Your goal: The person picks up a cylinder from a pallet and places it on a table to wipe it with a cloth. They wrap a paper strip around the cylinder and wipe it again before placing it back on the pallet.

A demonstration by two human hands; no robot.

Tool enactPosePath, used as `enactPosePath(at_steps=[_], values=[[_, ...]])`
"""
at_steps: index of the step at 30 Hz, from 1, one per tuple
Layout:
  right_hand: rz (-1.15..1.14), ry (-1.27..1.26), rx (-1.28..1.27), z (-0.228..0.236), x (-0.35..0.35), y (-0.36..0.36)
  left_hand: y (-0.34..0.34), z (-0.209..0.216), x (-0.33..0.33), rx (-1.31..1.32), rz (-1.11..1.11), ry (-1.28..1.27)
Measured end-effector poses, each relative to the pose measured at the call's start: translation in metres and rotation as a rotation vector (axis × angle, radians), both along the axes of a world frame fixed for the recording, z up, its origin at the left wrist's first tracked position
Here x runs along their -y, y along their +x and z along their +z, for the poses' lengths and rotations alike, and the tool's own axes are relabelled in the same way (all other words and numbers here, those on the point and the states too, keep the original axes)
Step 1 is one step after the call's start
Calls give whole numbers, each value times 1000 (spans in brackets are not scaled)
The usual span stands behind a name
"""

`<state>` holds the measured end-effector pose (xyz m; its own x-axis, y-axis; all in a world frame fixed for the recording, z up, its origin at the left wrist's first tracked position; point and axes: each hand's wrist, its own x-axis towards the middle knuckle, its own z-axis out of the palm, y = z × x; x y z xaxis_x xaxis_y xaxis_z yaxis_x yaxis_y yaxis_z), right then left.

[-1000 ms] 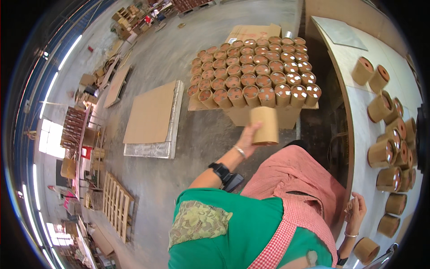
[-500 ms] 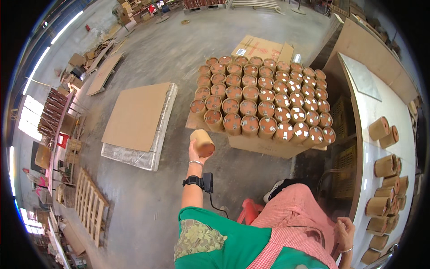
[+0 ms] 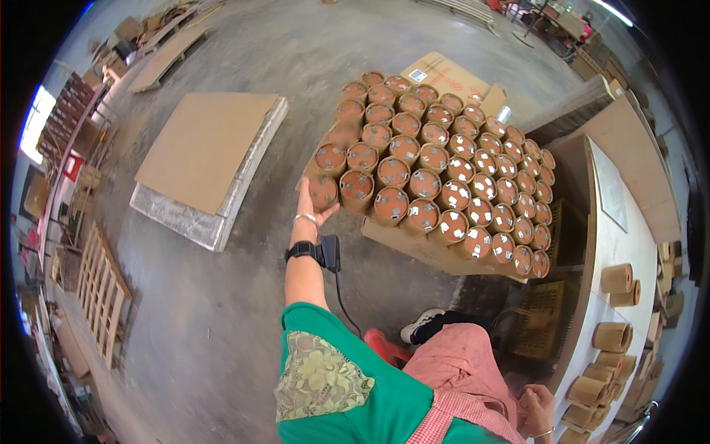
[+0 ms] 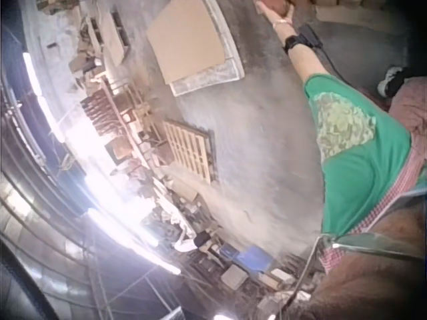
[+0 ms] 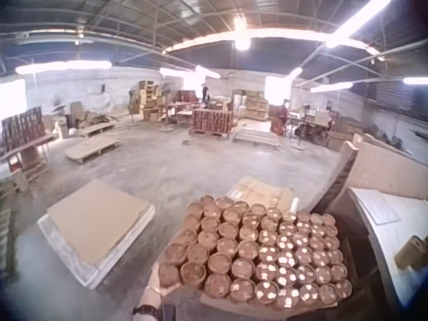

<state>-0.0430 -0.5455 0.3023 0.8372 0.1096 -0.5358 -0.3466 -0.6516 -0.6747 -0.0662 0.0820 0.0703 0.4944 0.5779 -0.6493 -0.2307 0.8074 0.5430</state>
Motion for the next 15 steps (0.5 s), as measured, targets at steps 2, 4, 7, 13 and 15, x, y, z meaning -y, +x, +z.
enactPosePath(at_steps=[2, 4, 7, 13, 15], values=[[-21, 5, -45, 5, -12, 1, 2, -1, -7, 9, 19, 6], [119, -157, -6, 10, -22, -1, -5, -7, -5, 1, 40, -11], [153, -187, -73, 13, -33, 1, -18, -24, 3, 138, 3, 43], [258, -248, -22, 8, -37, 4, -22, -51, 22, -73, -109, 429], [329, -263, 27, 3, -34, 6, -13, -52, 20, -251, -118, 562]])
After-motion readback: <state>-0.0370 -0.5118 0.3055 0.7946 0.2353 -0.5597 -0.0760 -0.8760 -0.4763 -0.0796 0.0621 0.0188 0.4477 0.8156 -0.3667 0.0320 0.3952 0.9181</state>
